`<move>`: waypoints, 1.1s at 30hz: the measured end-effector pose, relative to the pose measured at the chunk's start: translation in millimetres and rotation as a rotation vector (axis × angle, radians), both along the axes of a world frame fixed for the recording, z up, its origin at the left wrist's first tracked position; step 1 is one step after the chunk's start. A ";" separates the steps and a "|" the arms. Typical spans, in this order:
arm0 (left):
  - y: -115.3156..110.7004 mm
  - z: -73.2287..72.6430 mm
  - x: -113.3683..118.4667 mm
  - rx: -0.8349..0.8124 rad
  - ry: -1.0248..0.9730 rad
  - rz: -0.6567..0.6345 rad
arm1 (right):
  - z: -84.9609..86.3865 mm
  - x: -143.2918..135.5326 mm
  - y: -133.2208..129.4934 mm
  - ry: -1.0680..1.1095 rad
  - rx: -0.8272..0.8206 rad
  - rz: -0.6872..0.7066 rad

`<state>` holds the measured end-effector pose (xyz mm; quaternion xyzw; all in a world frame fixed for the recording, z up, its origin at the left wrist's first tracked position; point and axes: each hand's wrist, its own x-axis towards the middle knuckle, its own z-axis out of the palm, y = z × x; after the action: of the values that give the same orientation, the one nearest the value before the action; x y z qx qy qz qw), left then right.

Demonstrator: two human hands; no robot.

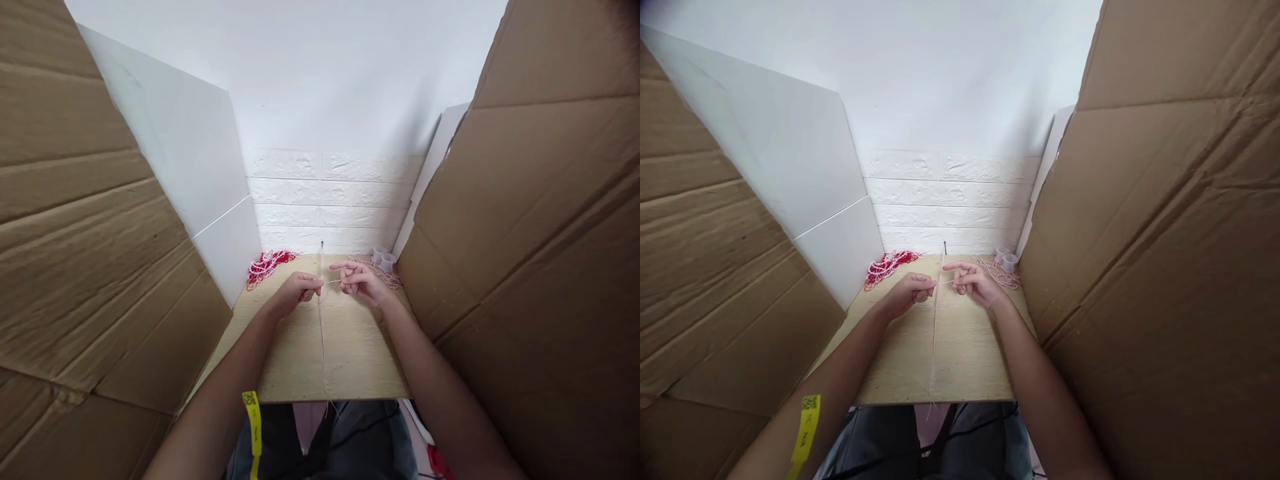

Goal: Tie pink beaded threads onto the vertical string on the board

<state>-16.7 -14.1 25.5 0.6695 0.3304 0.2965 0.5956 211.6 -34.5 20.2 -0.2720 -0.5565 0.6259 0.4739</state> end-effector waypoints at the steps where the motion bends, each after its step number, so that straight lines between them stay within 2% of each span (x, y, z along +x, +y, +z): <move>1: 0.8 -0.5 -0.5 0.004 -0.001 0.004 | 0.2 1.8 0.3 0.016 -0.003 -0.017; 10: 10.5 -9.0 -2.8 0.020 0.000 0.042 | 9.6 23.5 -2.0 0.146 0.022 -0.269; 14: 8.5 -4.3 -3.8 0.050 0.037 0.068 | 11.6 40.6 -1.7 0.135 0.099 -0.432; 18: 4.4 2.6 -5.1 0.076 0.101 0.061 | 20.5 52.6 -4.0 0.118 0.132 -0.456; 20: 2.6 5.1 -6.2 0.084 0.160 0.044 | 25.6 56.9 -5.7 -0.016 0.085 -0.454; 23: 0.6 6.4 -8.6 0.122 0.276 -0.082 | 24.4 63.2 -7.1 -0.454 0.063 -0.512; 25: 0.0 5.7 -10.4 0.154 0.350 -0.182 | 16.1 67.2 -7.2 -0.801 0.109 -0.484; 28: 0.5 3.8 -12.2 0.182 0.426 -0.256 | 0.2 69.9 -7.6 -1.158 0.072 -0.411; 30: 1.4 3.4 -12.9 0.188 0.454 -0.277 | -6.0 66.7 -8.5 -1.264 0.088 -0.453; 33: 1.4 5.7 -13.4 0.179 0.481 -0.290 | -5.4 51.9 -10.0 -1.240 0.213 -0.478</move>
<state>-30.0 -12.7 31.2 0.8105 0.3358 0.0690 0.4749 263.5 -44.5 14.8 -0.6486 -0.7087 0.1735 0.2165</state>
